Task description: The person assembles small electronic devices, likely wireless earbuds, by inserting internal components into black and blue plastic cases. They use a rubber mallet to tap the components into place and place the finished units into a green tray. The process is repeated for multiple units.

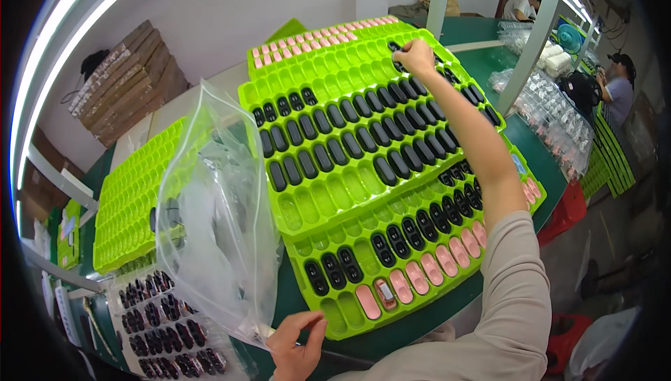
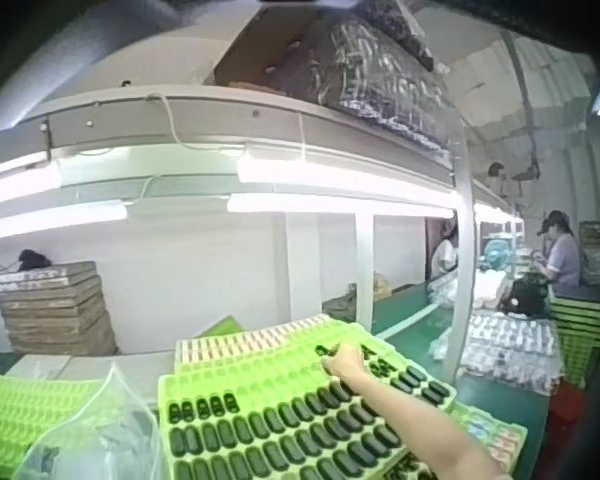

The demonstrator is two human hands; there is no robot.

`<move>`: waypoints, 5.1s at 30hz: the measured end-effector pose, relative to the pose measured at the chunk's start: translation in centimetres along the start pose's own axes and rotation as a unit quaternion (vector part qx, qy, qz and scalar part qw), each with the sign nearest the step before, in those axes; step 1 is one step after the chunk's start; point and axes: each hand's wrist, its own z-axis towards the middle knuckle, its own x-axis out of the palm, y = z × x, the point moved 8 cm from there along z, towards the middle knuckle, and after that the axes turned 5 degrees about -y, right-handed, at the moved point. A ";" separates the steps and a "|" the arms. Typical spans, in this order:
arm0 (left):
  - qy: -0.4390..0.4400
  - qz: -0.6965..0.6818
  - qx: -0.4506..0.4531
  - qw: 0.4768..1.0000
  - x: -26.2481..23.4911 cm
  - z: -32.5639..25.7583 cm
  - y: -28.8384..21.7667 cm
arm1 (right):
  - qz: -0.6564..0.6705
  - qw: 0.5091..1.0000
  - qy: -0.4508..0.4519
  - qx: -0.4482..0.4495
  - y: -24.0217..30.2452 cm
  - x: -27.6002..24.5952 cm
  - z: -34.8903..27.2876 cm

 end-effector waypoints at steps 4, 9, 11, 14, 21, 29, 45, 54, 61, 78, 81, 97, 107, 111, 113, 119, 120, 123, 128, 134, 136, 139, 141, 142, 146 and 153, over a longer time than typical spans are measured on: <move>0.142 0.040 0.083 0.986 4.8 3.1 -3.1 | 0.106 0.982 -0.062 -0.145 0.0 -7.0 -4.5; 0.202 0.079 0.180 0.960 15.1 7.4 -5.0 | 0.164 0.972 -0.061 -0.157 -3.8 -16.3 -14.7; 0.187 0.128 0.170 0.959 18.7 11.3 -4.0 | 0.185 0.977 -0.055 -0.089 -4.5 -19.0 -19.8; 0.149 0.219 0.098 0.959 21.1 17.8 -1.4 | 0.285 0.957 -0.039 -0.022 -8.2 -19.9 -26.1; 0.150 0.294 0.060 0.942 22.5 21.6 1.5 | 0.446 0.888 -0.050 0.102 -13.6 -17.9 -37.5; 0.179 0.176 -0.095 0.963 22.1 21.8 4.3 | 0.461 0.883 -0.057 0.067 -12.1 -15.3 -39.2; 0.245 -0.532 -0.529 0.614 12.9 -5.2 0.4 | 0.318 0.931 -0.024 -0.176 -0.9 -15.9 -45.3; 0.207 -0.382 -0.334 0.837 8.7 -7.0 1.4 | 0.374 0.897 0.183 -0.147 2.6 -12.7 -49.4; 0.227 -0.308 -0.254 0.888 6.6 -7.9 1.9 | 0.483 0.840 0.246 -0.019 2.8 -10.4 -51.1; 0.174 -0.295 -0.276 0.898 5.9 -8.9 3.5 | 0.439 0.863 0.246 -0.037 3.4 -9.7 -51.9; 0.172 -0.295 -0.278 0.898 5.9 -8.8 3.5 | 0.432 0.867 0.246 -0.044 3.5 -9.7 -51.8; 0.164 -0.273 -0.303 0.898 6.5 -8.8 3.7 | 0.397 0.881 0.255 -0.046 2.9 -9.4 -51.5; 0.171 -0.238 -0.287 0.912 6.0 -8.9 3.8 | 0.416 0.863 0.282 -0.037 3.2 -9.3 -51.9; 0.168 -0.214 -0.285 0.919 6.0 -8.3 3.5 | 0.374 0.873 0.312 -0.006 3.1 -9.6 -51.0; 0.152 -0.257 -0.286 0.911 6.0 -8.5 3.4 | 0.404 0.870 0.279 -0.048 3.6 -9.7 -50.5; 0.140 -0.391 -0.269 0.869 7.6 -7.1 2.7 | 0.377 0.912 0.041 -0.158 4.3 -12.8 -48.6; 0.168 -0.408 -0.280 0.852 8.0 -6.9 1.5 | 0.366 0.915 0.016 -0.172 4.6 -13.6 -48.3; 0.213 -0.442 -0.304 0.817 8.0 -6.8 -0.3 | 0.302 0.923 -0.033 -0.235 5.4 -14.1 -48.9; 0.175 -0.443 -0.321 0.819 8.4 -6.7 1.1 | 0.285 0.924 -0.091 -0.238 5.4 -13.6 -49.5; 0.199 -0.523 -0.318 0.766 8.9 -6.9 3.6 | 0.287 0.923 -0.084 -0.243 6.0 -13.2 -49.4; 0.183 -0.539 -0.338 0.749 8.8 -7.1 3.6 | 0.303 0.920 -0.057 -0.242 6.3 -12.9 -49.3; 0.250 -0.539 -0.347 0.725 9.2 -7.1 2.1 | 0.307 0.923 -0.032 -0.229 6.3 -12.8 -49.1; 0.197 -0.555 -0.412 0.695 9.0 -7.3 2.9 | 0.292 0.929 -0.014 -0.225 6.5 -12.7 -49.1; 0.195 -0.529 -0.415 0.714 9.0 -7.2 3.0 | 0.281 0.930 -0.017 -0.237 6.7 -12.8 -49.1; 0.109 -0.493 -0.392 0.769 7.3 -6.3 4.5 | 0.245 0.931 -0.017 -0.270 7.2 -13.0 -49.4; 0.030 -0.349 -0.249 0.903 5.5 -4.9 3.4 | 0.312 0.928 0.042 -0.197 6.3 -12.0 -49.7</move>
